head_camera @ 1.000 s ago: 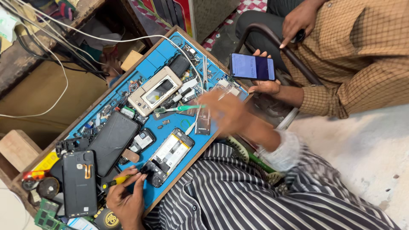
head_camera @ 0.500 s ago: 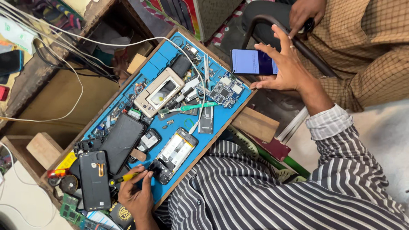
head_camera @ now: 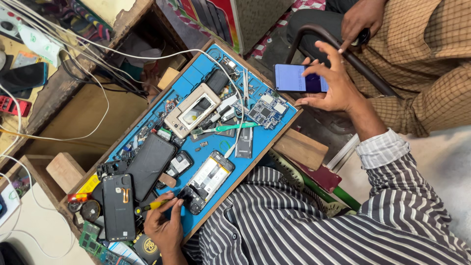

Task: The person uses a yellow screwdriver to work on the internal components of a disassembled smartphone while also operating a second smartphone with the other hand. The person adjusts parts inside the phone chassis and navigates menus on the second device.

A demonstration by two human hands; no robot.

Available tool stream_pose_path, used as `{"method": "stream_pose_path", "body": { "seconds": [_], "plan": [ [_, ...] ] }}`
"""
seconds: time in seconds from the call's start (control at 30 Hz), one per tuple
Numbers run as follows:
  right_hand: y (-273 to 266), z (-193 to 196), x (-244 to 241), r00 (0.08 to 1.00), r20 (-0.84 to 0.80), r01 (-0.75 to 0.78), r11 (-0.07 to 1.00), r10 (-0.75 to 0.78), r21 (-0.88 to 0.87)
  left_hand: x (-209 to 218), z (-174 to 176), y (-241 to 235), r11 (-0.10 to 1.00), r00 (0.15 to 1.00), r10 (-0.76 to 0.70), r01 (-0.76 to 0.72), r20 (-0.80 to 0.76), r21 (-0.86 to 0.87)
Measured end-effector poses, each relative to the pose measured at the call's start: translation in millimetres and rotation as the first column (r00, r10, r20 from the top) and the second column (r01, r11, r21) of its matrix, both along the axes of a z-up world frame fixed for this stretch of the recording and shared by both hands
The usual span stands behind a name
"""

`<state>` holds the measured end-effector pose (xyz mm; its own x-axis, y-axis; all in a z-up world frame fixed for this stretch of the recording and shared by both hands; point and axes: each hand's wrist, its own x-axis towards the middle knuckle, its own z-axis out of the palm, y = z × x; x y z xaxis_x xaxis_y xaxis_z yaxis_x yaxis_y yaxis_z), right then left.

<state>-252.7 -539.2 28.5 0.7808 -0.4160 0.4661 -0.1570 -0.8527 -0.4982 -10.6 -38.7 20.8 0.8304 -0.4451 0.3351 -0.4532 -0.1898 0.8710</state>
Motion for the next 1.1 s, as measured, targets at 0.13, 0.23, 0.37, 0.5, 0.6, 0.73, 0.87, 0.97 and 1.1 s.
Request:
{"method": "stream_pose_path", "body": {
  "seconds": [0.13, 0.23, 0.37, 0.5, 0.6, 0.73, 0.87, 0.97, 1.1],
  "plan": [
    [-2, 3, -2, 0.999, 0.015, 0.043, 0.999, -0.043, 0.034, 0, 0, -1, 1.0, 1.0, -0.002, 0.002, -0.007, -0.006],
    [-3, 3, -5, 0.998, -0.008, 0.06, 0.998, -0.06, -0.027, 0, 0, -1, 1.0, 1.0, -0.013, 0.013, 0.002, -0.01],
    [-4, 6, -4, 0.997, -0.033, 0.074, 0.997, -0.074, -0.008, -1, -1, 0, 1.0, 1.0, -0.004, 0.004, 0.009, 0.01],
    [-8, 19, -2, 0.994, -0.076, 0.074, 0.997, -0.075, -0.017, 2, 1, -1, 1.0, 1.0, -0.014, 0.014, -0.009, 0.016],
    [-8, 25, 11, 0.983, -0.17, 0.05, 0.996, -0.063, -0.076, -1, 2, -3, 1.0, 0.999, -0.029, 0.029, 0.015, 0.005],
    [-10, 36, 38, 0.948, -0.316, -0.01, 0.99, -0.036, -0.141, 0, 10, -7, 0.999, 0.997, -0.035, 0.033, 0.066, 0.026],
    [-8, 49, 49, 0.95, -0.305, -0.081, 0.995, 0.061, -0.054, -2, 15, -7, 0.999, 0.995, -0.047, 0.045, 0.082, 0.027],
    [6, 66, 45, 0.958, -0.277, 0.02, 0.98, -0.075, -0.196, -3, 18, -10, 0.999, 0.995, -0.042, 0.04, 0.087, 0.024],
    [33, 93, 45, 0.977, -0.198, -0.001, 0.932, -0.077, -0.363, -1, 21, -8, 0.998, 0.997, -0.066, 0.066, 0.048, 0.003]
  ]
}}
